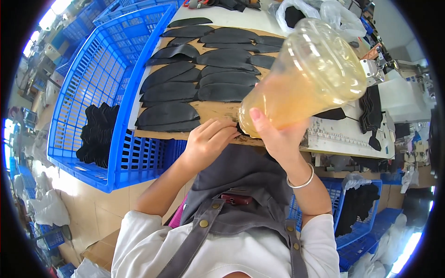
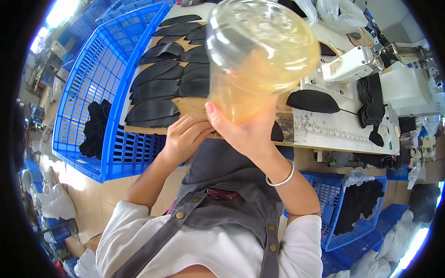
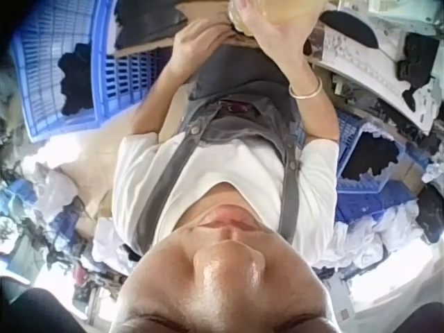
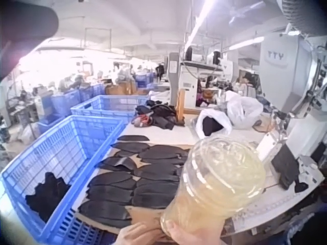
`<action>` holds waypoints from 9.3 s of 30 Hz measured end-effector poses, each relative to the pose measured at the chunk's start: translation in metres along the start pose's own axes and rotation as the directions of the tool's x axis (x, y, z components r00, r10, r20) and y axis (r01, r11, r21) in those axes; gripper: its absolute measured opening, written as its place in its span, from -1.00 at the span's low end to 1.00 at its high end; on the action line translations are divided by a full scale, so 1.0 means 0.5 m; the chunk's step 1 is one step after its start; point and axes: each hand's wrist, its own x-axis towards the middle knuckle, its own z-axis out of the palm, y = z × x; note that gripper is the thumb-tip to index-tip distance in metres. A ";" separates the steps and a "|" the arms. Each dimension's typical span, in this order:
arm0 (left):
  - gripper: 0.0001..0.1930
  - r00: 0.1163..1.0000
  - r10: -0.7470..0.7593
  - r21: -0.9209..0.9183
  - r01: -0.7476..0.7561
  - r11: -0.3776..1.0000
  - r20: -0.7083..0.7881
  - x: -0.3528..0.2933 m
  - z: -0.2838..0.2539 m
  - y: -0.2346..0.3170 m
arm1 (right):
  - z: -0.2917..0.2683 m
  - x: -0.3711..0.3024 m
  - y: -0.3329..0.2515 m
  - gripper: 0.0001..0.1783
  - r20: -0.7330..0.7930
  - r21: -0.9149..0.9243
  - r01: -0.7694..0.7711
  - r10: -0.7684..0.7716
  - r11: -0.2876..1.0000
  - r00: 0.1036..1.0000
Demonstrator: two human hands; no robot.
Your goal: Applying glue to multiple small black shoe components arranged on a wooden board using a plastic glue bottle with a brush applicator.
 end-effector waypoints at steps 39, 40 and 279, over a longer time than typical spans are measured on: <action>-0.80 1.000 0.019 0.003 -0.019 1.000 -0.012 0.010 -0.002 -0.011 | 0.016 -0.009 -0.016 -0.30 -0.032 -0.121 0.051 -0.056 0.991 0.998; -0.81 1.000 0.008 -0.001 -0.008 1.000 -0.001 0.009 -0.002 -0.013 | 0.015 -0.014 -0.018 -0.38 -0.104 -0.034 0.032 -0.035 0.999 0.994; -0.61 0.445 -0.679 -0.698 0.703 -0.138 0.583 0.318 0.029 -0.379 | -0.122 0.272 0.211 -0.76 -0.158 -0.813 -0.223 0.166 0.538 0.973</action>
